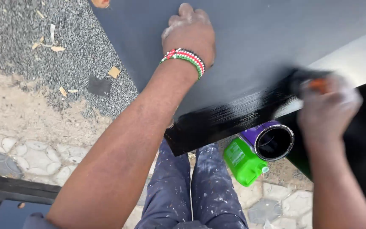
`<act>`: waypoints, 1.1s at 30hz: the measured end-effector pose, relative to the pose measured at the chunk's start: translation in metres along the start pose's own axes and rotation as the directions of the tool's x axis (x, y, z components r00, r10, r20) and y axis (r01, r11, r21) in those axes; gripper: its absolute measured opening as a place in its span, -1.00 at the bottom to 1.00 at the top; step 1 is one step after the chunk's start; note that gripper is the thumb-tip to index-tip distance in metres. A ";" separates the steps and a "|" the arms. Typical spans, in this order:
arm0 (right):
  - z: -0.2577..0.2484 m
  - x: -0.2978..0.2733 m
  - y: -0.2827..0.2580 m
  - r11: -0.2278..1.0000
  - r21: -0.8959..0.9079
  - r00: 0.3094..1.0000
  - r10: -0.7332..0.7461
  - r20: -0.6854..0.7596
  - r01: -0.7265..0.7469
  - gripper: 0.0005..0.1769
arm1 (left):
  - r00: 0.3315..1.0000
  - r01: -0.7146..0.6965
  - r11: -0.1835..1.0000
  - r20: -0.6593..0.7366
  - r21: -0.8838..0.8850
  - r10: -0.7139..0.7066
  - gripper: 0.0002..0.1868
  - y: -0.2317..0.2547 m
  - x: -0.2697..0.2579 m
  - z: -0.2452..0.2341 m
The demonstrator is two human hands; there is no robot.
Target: Applying black paint to a wooden furniture panel using a sponge
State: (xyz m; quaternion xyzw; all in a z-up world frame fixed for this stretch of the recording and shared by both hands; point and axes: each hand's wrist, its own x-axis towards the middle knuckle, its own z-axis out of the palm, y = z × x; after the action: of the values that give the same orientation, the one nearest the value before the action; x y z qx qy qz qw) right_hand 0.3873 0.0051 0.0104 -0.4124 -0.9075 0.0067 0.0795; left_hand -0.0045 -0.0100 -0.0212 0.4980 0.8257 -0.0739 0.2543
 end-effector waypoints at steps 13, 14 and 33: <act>-0.020 -0.123 -0.393 0.665 0.723 0.967 -0.002 0.253 -0.188 -0.84 | 0.994 -0.101 0.981 -0.065 -0.166 0.091 0.02 -0.028 -0.017 -0.021; -0.031 -0.123 -0.376 0.597 0.776 0.970 0.011 0.243 -0.201 -0.86 | 0.986 -0.145 0.964 -0.115 -0.224 0.122 0.02 -0.031 -0.023 -0.022; 0.224 -0.347 0.112 0.221 0.026 0.196 0.796 0.572 -0.975 -0.65 | 0.589 0.396 0.711 0.755 -0.581 0.289 -0.54 0.182 -0.275 0.205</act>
State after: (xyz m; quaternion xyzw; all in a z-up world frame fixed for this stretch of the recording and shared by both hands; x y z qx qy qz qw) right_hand 0.6621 -0.1684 -0.2676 -0.8286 -0.4511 0.3242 -0.0691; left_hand 0.3264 -0.2127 -0.0384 0.2449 0.5960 0.0194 0.7645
